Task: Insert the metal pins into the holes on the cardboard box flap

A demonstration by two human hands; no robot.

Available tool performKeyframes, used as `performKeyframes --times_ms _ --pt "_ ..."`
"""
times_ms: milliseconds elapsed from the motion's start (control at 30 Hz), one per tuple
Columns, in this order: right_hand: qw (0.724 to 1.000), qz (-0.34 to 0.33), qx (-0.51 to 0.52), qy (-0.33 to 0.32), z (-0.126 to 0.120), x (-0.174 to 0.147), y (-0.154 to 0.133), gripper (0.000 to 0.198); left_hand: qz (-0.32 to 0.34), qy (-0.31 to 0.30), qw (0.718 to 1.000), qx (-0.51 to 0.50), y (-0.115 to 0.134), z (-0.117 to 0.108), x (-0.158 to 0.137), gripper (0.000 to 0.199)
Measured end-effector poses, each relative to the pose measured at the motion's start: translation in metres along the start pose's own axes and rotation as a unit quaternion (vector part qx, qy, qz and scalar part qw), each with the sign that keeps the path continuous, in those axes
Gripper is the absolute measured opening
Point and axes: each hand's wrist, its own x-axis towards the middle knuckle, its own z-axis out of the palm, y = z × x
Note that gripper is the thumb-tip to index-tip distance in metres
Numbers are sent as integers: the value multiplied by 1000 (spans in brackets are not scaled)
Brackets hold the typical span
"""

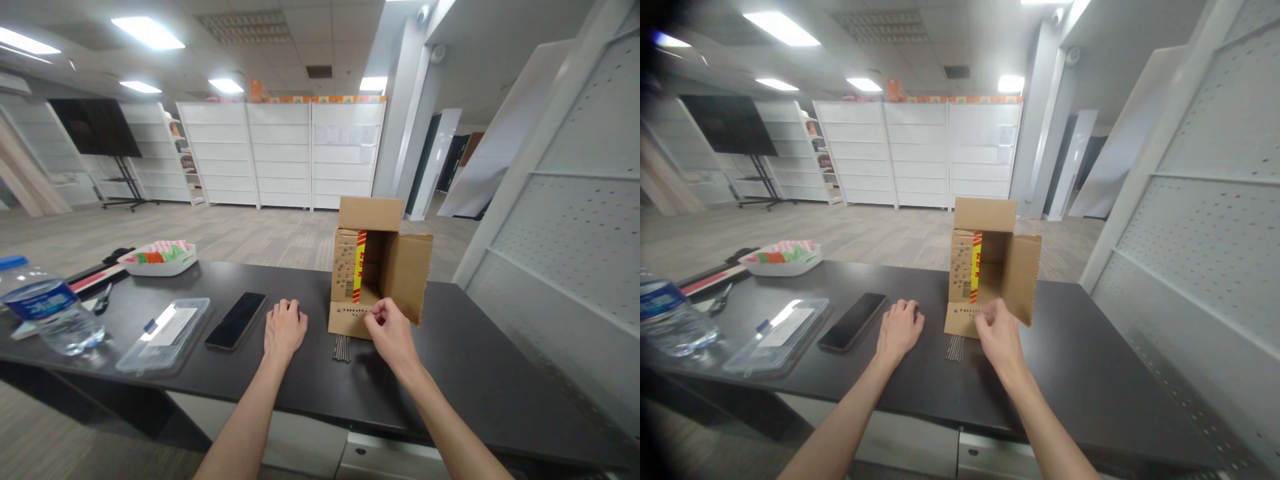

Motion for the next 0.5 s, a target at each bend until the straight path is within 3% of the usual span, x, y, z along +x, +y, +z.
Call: performKeyframes --times_ms 300,500 --pt "989 -57 21 -135 1 -55 18 11 1 3 1000 0 0 0 -1 26" --pt "979 -84 11 -186 1 -66 19 7 0 3 1000 -2 0 0 0 26"
